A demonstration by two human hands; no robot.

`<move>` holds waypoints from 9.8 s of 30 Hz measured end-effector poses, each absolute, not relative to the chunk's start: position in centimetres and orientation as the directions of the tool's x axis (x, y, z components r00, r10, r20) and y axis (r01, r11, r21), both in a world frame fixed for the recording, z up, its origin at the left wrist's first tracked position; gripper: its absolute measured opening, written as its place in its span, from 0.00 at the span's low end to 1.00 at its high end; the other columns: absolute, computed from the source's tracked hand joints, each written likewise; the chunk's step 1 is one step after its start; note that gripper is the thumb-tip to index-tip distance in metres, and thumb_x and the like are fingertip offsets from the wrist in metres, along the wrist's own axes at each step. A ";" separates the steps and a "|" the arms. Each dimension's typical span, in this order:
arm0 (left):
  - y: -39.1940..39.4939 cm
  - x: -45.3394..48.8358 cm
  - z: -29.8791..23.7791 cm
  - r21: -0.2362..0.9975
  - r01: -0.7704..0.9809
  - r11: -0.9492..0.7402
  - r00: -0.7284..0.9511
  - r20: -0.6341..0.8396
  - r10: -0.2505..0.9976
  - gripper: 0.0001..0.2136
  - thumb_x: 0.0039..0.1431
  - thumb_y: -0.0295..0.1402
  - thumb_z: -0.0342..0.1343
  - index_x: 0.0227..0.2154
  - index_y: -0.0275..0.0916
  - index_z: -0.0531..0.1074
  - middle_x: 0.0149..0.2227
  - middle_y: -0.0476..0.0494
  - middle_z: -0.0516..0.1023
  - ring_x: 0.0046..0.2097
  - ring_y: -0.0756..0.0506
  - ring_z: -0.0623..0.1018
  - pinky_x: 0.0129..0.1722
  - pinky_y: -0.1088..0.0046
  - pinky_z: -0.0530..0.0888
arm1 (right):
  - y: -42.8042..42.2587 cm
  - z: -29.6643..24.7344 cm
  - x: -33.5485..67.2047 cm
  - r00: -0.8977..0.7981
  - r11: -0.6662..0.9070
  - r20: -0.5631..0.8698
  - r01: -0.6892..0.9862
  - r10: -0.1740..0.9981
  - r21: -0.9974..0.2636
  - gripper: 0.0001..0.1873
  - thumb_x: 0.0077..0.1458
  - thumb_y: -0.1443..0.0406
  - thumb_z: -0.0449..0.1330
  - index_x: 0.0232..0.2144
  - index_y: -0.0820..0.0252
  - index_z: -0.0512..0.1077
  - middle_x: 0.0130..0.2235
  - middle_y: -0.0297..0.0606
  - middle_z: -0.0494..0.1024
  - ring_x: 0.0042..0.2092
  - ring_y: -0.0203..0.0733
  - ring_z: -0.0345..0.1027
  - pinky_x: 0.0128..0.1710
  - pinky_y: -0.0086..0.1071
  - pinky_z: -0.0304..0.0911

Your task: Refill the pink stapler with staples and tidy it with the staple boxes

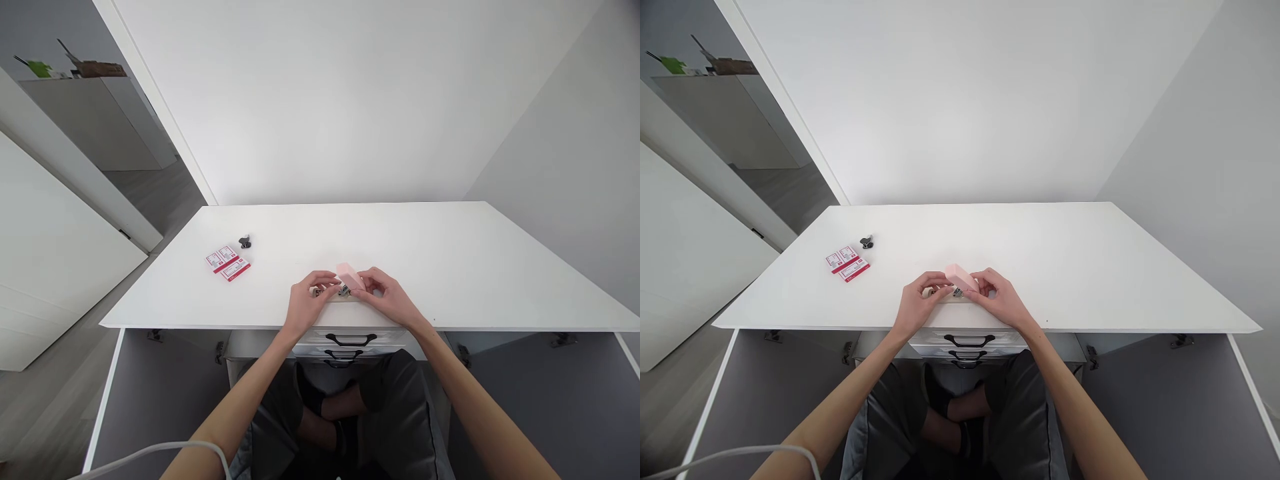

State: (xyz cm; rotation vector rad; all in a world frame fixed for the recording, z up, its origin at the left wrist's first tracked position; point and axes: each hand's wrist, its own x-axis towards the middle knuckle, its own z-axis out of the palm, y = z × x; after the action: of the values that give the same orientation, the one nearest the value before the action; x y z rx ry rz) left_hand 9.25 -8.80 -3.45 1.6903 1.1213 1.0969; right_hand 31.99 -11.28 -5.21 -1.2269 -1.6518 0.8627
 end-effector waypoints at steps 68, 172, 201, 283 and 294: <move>-9.3 10.0 -5.7 0.696 0.486 -0.528 0.308 0.429 0.849 0.10 0.67 0.38 0.63 0.49 0.48 0.81 0.47 0.51 0.87 0.48 0.42 0.86 0.52 0.60 0.81 | -11.4 -4.8 32.3 -0.153 0.202 0.167 0.252 0.974 -0.946 0.17 0.60 0.52 0.67 0.48 0.51 0.77 0.40 0.36 0.78 0.44 0.46 0.72 0.47 0.41 0.69; -9.3 6.3 -3.8 0.186 0.513 -0.838 0.680 0.508 0.529 0.34 0.66 0.18 0.43 0.73 0.46 0.53 0.72 0.40 0.65 0.71 0.40 0.66 0.65 0.53 0.68 | -11.9 -5.4 31.8 -0.106 0.336 0.325 0.466 0.940 -0.819 0.21 0.63 0.46 0.63 0.50 0.50 0.80 0.46 0.41 0.79 0.34 0.43 0.66 0.36 0.41 0.67; -6.8 -0.8 -5.1 0.271 0.826 -0.494 0.277 0.568 0.775 0.23 0.69 0.35 0.51 0.64 0.38 0.64 0.69 0.30 0.65 0.71 0.33 0.62 0.70 0.45 0.61 | -11.7 -6.3 31.5 0.142 0.146 0.300 0.634 0.943 -0.760 0.19 0.59 0.50 0.65 0.45 0.55 0.76 0.43 0.39 0.79 0.33 0.41 0.68 0.36 0.38 0.66; 1.9 -14.2 -2.3 0.302 0.945 -0.122 0.005 0.360 0.933 0.36 0.60 0.56 0.56 0.65 0.39 0.62 0.66 0.30 0.69 0.68 0.25 0.64 0.65 0.40 0.62 | -10.9 -5.5 30.6 0.001 0.064 0.075 0.517 0.997 -0.854 0.22 0.69 0.46 0.52 0.52 0.50 0.73 0.39 0.36 0.83 0.37 0.46 0.74 0.38 0.39 0.66; -0.5 -13.1 -2.0 0.452 0.879 -0.152 0.026 0.273 0.962 0.35 0.61 0.59 0.57 0.64 0.42 0.65 0.65 0.35 0.72 0.65 0.31 0.70 0.63 0.50 0.68 | -10.9 -5.6 30.6 -0.007 0.040 0.042 0.487 0.999 -0.873 0.23 0.69 0.45 0.52 0.52 0.51 0.73 0.39 0.38 0.83 0.38 0.48 0.72 0.39 0.40 0.64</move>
State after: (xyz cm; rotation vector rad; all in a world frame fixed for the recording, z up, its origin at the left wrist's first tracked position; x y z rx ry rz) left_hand -13.08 -0.51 -1.97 2.1314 1.9349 0.7873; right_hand 30.55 -10.89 -5.56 -1.5389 -1.5893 0.8894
